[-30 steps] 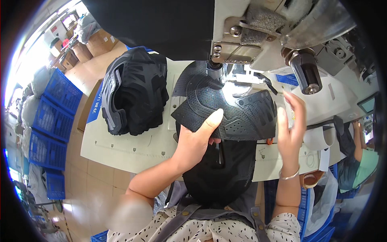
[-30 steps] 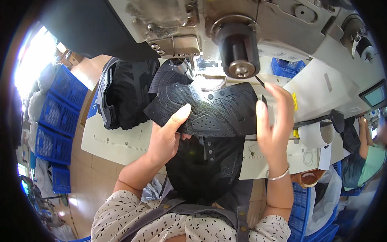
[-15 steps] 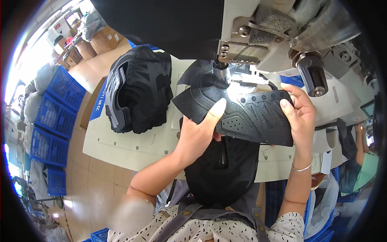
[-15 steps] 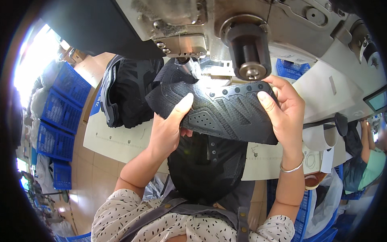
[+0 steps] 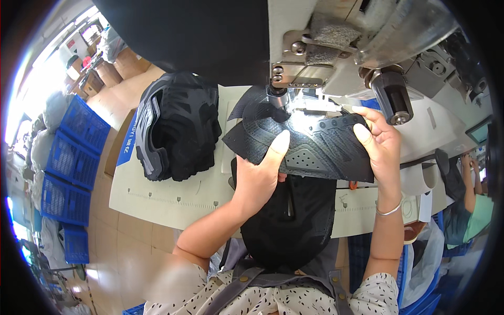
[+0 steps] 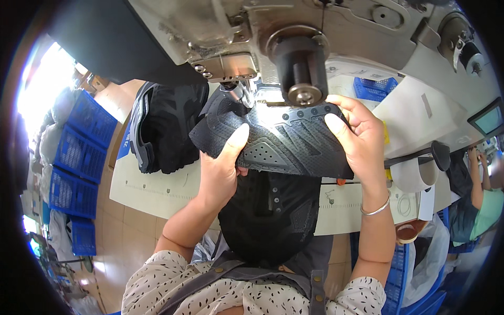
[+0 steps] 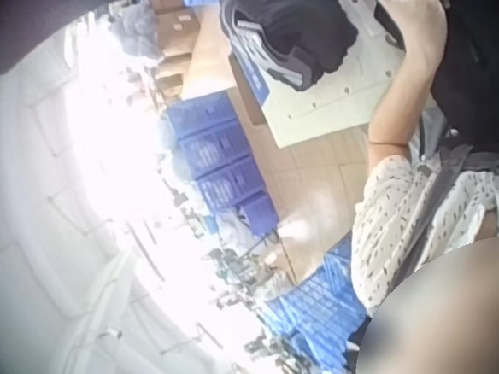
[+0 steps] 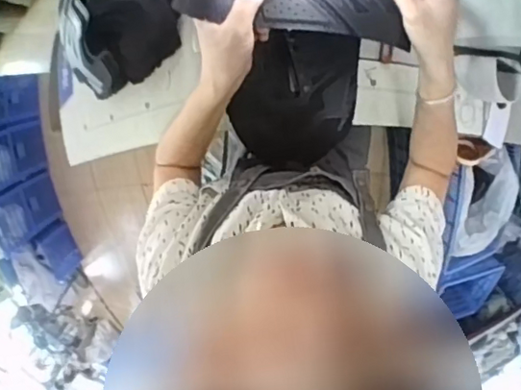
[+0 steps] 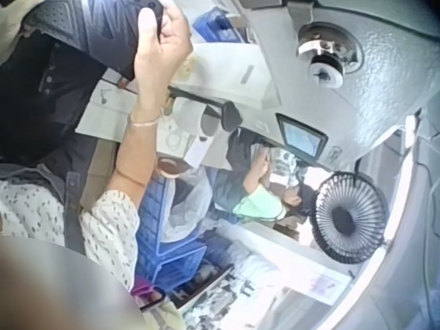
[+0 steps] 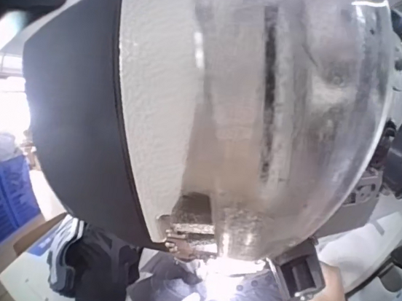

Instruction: The recorder is using an industrial sewing machine to stitch together components of a black shoe upper.

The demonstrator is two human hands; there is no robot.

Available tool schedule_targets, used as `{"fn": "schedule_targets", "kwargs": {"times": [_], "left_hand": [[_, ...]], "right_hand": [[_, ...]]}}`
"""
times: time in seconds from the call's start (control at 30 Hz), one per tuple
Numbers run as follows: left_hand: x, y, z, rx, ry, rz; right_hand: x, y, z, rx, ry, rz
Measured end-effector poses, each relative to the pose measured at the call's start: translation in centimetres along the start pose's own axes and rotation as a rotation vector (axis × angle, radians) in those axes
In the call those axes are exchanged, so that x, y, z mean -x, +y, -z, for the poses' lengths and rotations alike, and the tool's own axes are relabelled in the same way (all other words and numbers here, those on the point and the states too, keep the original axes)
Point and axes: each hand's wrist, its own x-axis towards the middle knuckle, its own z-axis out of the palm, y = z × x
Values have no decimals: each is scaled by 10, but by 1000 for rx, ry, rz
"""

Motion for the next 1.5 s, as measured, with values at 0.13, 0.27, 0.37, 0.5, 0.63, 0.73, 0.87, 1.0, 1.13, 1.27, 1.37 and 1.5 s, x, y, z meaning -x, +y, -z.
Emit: {"fn": "schedule_targets", "kwargs": {"times": [0.13, 0.27, 0.37, 0.5, 0.63, 0.73, 0.87, 1.0, 1.13, 1.27, 1.37, 1.5], "left_hand": [[-1, -1, 1, -10, 18, 8], [-2, -2, 2, 4, -7, 2], [-3, -1, 3, -2, -9, 11], [-7, 0, 6, -14, 8, 28], [-12, 3, 11, -21, -51, 28], [-14, 4, 14, -37, -48, 57], [-16, 6, 13, -26, -53, 35], [-19, 8, 12, -21, -17, 49], [-19, 9, 13, -27, -45, 45], [-20, 9, 14, -75, -67, 25], [-19, 8, 15, -93, -70, -2], [-18, 6, 21, -134, -112, 16]], "right_hand": [[0, 3, 0, -18, 0, -13], [1, 2, 1, 0, 2, -1], [2, 2, 0, -4, -3, -7], [4, 2, -2, -6, 12, 12], [9, 0, -5, 7, 40, 11], [11, -2, -7, 38, 52, 16], [14, -3, -10, 25, 49, 15], [17, -3, -12, 4, 61, 10], [19, -3, -12, -2, 55, 0], [19, -2, -13, -14, 47, -6], [20, -2, -14, -25, 51, -15], [25, -4, -17, -54, 48, -41]]}}
